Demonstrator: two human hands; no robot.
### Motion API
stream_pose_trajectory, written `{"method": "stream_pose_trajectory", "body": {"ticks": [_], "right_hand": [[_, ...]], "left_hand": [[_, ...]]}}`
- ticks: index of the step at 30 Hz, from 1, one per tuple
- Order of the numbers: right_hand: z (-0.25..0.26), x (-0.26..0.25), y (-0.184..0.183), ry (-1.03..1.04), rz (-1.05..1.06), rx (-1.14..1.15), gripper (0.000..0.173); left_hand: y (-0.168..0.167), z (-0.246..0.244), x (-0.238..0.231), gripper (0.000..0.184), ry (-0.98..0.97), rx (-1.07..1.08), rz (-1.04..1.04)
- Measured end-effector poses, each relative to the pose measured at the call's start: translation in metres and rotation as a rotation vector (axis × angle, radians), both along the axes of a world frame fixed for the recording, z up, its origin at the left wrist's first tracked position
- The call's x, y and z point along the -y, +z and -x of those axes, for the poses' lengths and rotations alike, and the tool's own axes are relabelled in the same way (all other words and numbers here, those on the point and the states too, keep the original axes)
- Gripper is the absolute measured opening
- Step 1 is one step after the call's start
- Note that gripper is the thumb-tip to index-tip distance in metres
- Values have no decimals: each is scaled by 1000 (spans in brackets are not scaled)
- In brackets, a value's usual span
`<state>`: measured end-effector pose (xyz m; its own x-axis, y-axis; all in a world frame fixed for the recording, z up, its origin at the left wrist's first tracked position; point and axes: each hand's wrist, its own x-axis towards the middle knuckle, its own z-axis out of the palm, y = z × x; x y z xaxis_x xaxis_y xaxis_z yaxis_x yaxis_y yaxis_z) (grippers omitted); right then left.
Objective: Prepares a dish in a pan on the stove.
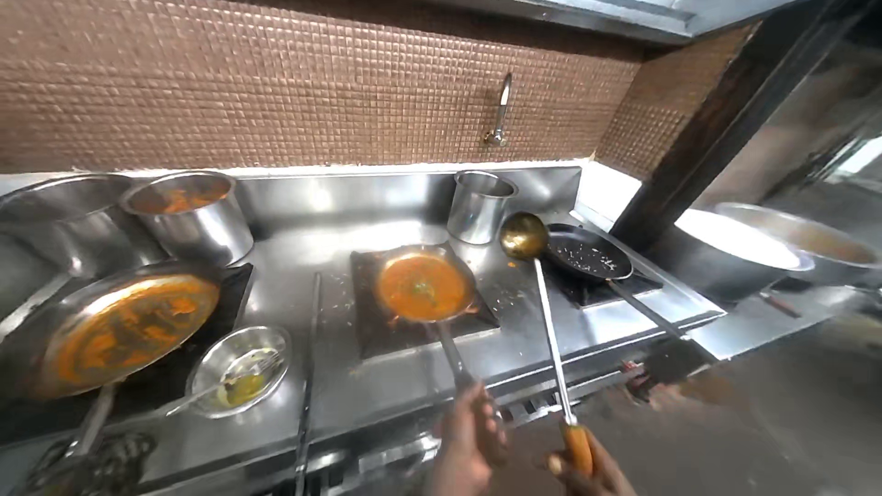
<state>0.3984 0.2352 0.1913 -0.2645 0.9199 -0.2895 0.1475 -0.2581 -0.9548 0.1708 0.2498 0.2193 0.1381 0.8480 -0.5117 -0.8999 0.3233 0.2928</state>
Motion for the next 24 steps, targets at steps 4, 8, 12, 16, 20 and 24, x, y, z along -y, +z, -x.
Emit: {"method": "stream_pose_trajectory", "body": {"ticks": [4, 8, 12, 16, 20, 24], "right_hand": [[17, -35, 30, 54, 69, 317, 48], [7, -49, 42, 360, -58, 786, 56], [42, -76, 61, 488, -367, 1217, 67], [45, -110, 49, 446, -388, 1273, 64], [18, -76, 54, 476, -406, 1257, 69], [51, -101, 62, 525, -439, 1231, 65]], "left_hand": [[20, 7, 13, 30, -5, -147, 145], [-6, 26, -18, 27, 20, -171, 63], [0, -4, -26, 28, 82, -189, 81], [15, -39, -16, 27, 118, -290, 137], [-10, -15, -51, 24, 139, -280, 85], [3, -36, -35, 26, 134, -297, 93]]}}
